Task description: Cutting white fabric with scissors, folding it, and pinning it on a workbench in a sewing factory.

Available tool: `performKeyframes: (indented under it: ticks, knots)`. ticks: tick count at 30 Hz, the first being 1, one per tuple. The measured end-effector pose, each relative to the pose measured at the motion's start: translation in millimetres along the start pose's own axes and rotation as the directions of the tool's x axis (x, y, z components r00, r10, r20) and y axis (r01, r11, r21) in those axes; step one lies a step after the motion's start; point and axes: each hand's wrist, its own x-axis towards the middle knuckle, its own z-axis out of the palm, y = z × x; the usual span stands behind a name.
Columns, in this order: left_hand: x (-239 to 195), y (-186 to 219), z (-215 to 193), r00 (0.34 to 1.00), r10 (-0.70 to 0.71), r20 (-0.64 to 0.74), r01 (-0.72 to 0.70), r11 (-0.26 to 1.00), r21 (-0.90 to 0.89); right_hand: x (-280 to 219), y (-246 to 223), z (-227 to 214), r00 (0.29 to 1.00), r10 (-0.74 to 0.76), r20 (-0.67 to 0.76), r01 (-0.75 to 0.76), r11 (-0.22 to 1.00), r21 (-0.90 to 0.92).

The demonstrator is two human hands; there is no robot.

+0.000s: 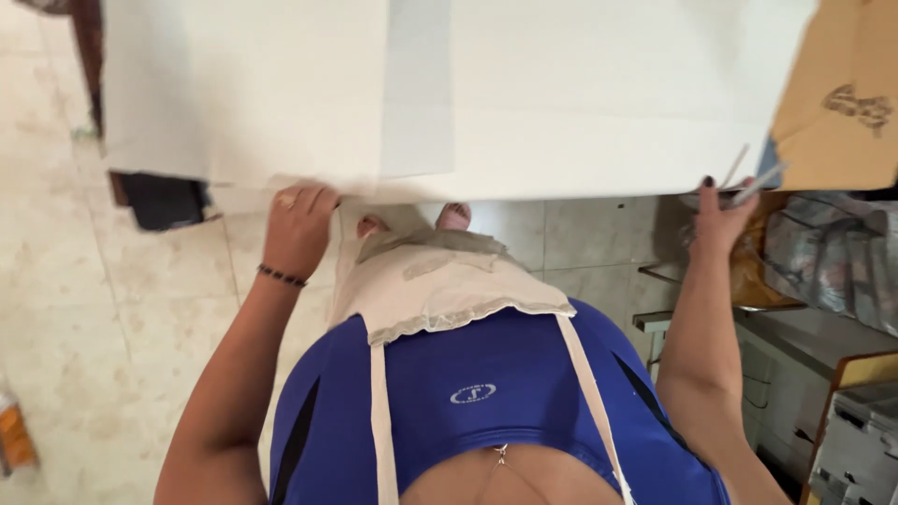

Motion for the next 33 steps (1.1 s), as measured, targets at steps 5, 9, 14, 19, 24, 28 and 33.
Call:
performKeyframes:
  ticks: [5, 9, 14, 19, 24, 28, 33]
  knots:
    - [-19, 11, 1, 0.992, -0.076, 0.105, 0.06, 0.987, 0.149, 4, -32, -6, 0.993, 0.074, 0.089, -0.076, 0.997, 0.024]
    - [-14, 27, -8, 0.985, -0.121, 0.122, 0.088, 0.964, 0.251, 21, -32, -15, 0.996, 0.023, 0.081, -0.026, 0.999, 0.033]
    - [-33, 37, -9, 0.97, -0.174, 0.17, 0.115, 0.944, 0.309, 26, -26, -19, 0.996, -0.042, 0.082, 0.036, 0.997, 0.07]
    - [16, 58, -21, 0.98, -0.196, 0.037, 0.176, 0.937, 0.302, 32, -9, -29, 0.992, -0.055, 0.111, 0.051, 0.998, 0.042]
    - [45, 63, -9, 0.972, -0.231, 0.036, 0.216, 0.945, 0.244, 43, 7, -28, 0.989, -0.14, 0.055, 0.145, 0.984, -0.102]
    - [36, 48, 1, 0.961, -0.27, 0.053, 0.252, 0.941, 0.225, 52, 11, -26, 0.989, -0.133, 0.066, 0.144, 0.967, -0.212]
    - [16, 26, 20, 0.957, -0.273, 0.098, 0.251, 0.948, 0.193, 34, -30, -34, 0.993, -0.067, 0.093, 0.095, 0.935, -0.342]
